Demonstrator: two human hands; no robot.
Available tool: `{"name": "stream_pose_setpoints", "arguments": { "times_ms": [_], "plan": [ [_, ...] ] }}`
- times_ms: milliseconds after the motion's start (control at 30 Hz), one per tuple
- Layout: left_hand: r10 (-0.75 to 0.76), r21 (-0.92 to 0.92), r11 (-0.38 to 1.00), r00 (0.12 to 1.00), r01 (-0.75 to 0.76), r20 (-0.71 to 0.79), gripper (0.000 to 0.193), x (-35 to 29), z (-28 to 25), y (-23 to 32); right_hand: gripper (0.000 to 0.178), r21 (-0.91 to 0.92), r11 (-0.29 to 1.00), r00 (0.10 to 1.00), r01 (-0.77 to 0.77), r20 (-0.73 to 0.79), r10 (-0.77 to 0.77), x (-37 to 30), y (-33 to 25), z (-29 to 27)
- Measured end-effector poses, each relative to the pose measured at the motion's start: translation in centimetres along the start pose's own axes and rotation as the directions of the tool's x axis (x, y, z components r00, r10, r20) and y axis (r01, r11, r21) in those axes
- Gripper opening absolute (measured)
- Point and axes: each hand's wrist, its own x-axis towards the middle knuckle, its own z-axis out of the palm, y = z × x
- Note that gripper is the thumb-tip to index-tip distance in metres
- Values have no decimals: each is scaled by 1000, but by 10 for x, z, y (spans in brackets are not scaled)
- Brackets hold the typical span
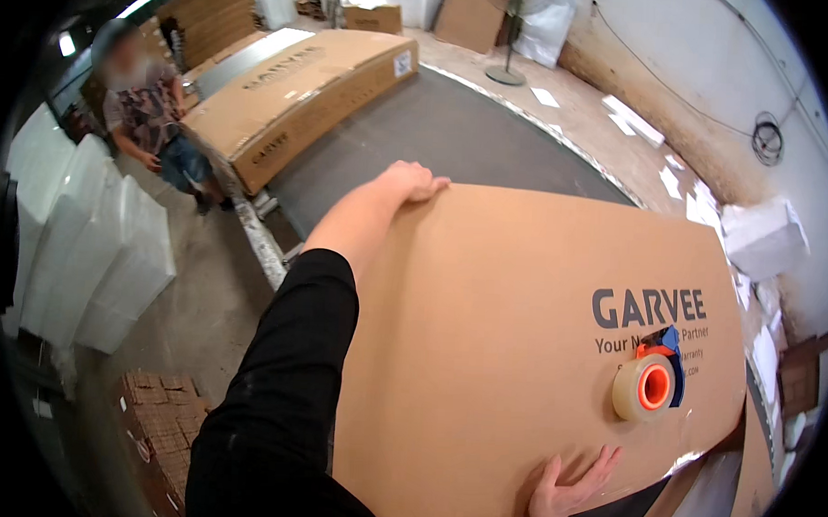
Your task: The person seals cardboard boxes on a conveyor belt using a tape dispenser and manually places foam sheets into the boxes.
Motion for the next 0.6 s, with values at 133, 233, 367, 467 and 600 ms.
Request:
{"name": "stream_pose_setpoints", "arguments": {
  "times_ms": [133, 233, 367, 467, 600],
  "plan": [
    [-54, -271, 961, 998, 63, 41, 64, 17, 11, 4, 66, 140, 974, 984, -177, 46, 172, 0, -10, 10],
    [-58, -284, 956, 997, 69, 50, 64, 5, 1, 0, 62, 173, 970, 986, -169, 35, 166, -1, -13, 17],
    [-90, -315, 945, 996, 92, 18, 67, 3, 13, 1, 61, 271, 943, 978, -194, -17, 206, -12, -9, 16],
    [-104, -409, 906, 994, 111, 40, 69, -34, 8, -11, 61, 301, 929, 973, -216, -12, 230, -20, -7, 5],
    [-168, -338, 927, 986, 165, 22, 72, -83, 17, -20, 54, 264, 951, 977, -162, -89, 191, -38, 11, -18]
  ]
}}
